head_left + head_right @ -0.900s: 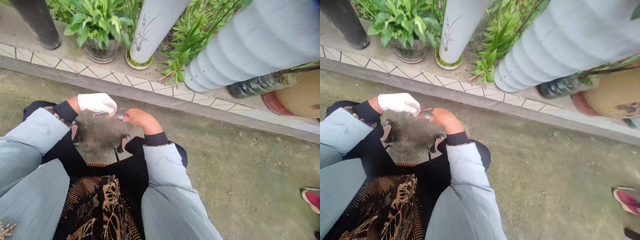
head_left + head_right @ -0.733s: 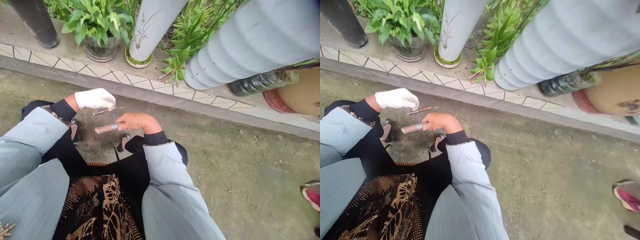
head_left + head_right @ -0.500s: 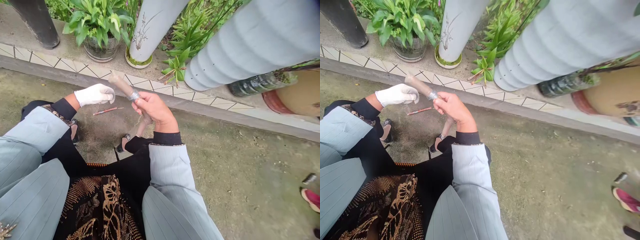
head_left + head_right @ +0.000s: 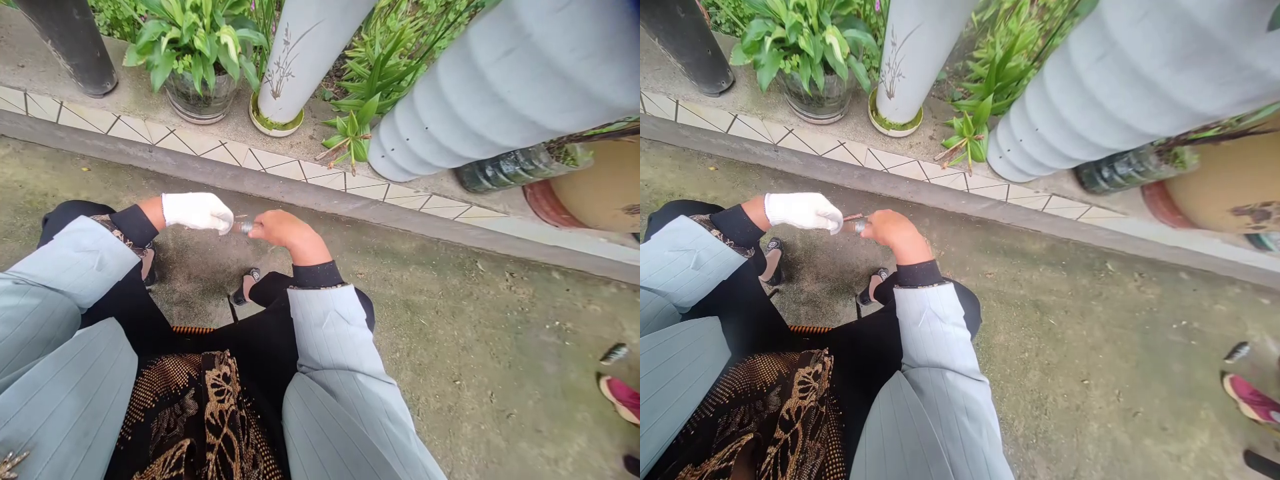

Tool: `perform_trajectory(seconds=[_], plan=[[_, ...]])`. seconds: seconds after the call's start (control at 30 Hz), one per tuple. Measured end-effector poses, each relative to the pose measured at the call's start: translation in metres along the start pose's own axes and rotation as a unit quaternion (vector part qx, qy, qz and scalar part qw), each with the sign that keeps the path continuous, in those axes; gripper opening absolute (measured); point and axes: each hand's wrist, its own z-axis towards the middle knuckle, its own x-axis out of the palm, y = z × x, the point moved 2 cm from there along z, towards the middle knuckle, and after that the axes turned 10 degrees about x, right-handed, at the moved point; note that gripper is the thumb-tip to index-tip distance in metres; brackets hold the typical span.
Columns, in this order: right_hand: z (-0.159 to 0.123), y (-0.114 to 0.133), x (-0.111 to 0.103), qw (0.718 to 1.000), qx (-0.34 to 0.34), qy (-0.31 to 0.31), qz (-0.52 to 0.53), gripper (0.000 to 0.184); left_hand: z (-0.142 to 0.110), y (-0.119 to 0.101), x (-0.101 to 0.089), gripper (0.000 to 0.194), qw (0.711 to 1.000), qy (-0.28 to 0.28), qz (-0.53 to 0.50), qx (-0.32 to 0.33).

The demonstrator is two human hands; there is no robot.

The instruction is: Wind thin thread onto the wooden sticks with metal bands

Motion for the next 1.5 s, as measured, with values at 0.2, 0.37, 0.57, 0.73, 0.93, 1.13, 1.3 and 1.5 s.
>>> perform_trajectory(seconds=[0.2,0.37,0.57,0.73,0.93,1.13,1.3,1.5], plan=[[-0.021,0.001,-0.004,0.923,-0.231,0.2,0.233,0.025,-0.002,0.006,-0.008,0.022,0.997,-0.034,-0.073,-0.009],[-0.02,-0.015,-0.024,0.819,-0.202,-0.071,0.531,0.046,-0.002,0.005,-0.016,0.028,0.982,-0.133,-0.126,-0.037],[0.002,-0.024,-0.018,0.86,-0.025,-0.19,0.472,0.041,0.001,-0.003,-0.002,0.024,0.994,-0.023,-0.104,-0.023],[0.001,-0.021,-0.014,0.967,0.1,-0.199,0.122,0.029,0.005,-0.006,0.004,0.025,0.996,0.022,-0.086,0.031],[-0.005,0.004,0.002,0.995,0.0,0.079,-0.068,0.017,0.003,-0.003,0.003,0.025,0.999,0.019,-0.043,0.023],[-0.029,0.003,-0.008,0.919,-0.244,0.209,0.229,0.021,0.0,0.003,-0.005,0.022,0.999,-0.036,-0.013,-0.011],[-0.036,-0.022,-0.033,0.812,-0.183,-0.092,0.546,0.041,0.001,0.009,-0.009,0.028,0.994,-0.105,-0.026,-0.014],[-0.016,-0.029,-0.027,0.802,-0.062,-0.204,0.558,0.045,0.001,-0.005,-0.008,0.025,0.998,-0.048,-0.022,-0.014]])
